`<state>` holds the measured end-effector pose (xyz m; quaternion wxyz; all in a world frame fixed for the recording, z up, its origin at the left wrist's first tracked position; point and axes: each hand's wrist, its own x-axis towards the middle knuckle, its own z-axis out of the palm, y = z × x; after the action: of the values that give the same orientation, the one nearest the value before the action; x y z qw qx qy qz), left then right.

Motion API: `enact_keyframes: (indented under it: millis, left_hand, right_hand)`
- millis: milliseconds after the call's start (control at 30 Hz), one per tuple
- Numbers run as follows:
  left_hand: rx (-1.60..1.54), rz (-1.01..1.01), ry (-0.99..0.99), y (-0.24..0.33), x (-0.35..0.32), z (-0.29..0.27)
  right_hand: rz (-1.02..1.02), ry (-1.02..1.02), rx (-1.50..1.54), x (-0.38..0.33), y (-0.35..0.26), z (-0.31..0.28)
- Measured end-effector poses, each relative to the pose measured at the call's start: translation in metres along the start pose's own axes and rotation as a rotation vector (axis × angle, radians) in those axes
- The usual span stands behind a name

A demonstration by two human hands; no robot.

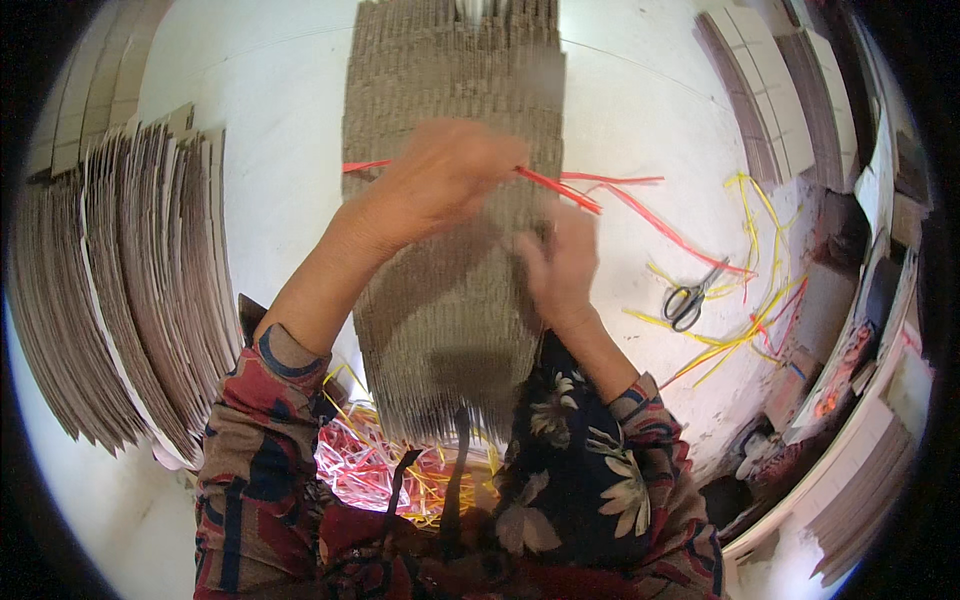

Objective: The person gathers stacks of flat cardboard pieces, aligns them, and ties them into bundles using red plastic strips. They cut the strips with scissors and place the finished bundles aside.

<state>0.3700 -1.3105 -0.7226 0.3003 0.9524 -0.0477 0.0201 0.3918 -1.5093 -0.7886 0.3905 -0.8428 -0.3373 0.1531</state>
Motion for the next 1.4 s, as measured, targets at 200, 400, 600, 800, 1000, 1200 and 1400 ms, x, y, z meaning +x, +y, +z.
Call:
enact_keyframes:
  millis: [200,400,600,800,1000,1200,1400]
  left_hand:
    - [-0.028,0.212,0.003,-0.008,0.030,0.058]
    - [-0.243,0.086,0.186,-0.055,0.019,0.126]
    - [-0.213,-0.069,0.225,-0.036,0.028,0.128]
    - [-0.195,-0.049,0.214,-0.038,0.027,0.126]
    - [-0.178,-0.032,0.186,-0.035,0.027,0.122]
    - [-0.206,-0.017,0.050,-0.042,0.027,0.118]
    - [-0.613,-0.266,-0.027,-0.042,0.017,0.108]
  right_hand:
    - [0.128,-0.034,0.152,-0.009,0.041,0.025]
    - [0.135,-0.122,0.270,0.021,0.085,0.017]
    - [-0.099,-0.088,-0.338,0.048,0.149,0.041]
    - [-0.005,-0.211,-0.454,0.067,0.158,0.028]
    - [-0.227,-0.313,-0.595,0.079,0.153,-0.020]
    - [-0.118,-0.474,0.100,0.105,0.070,-0.079]
    - [0.168,-0.704,1.075,0.112,0.040,-0.072]
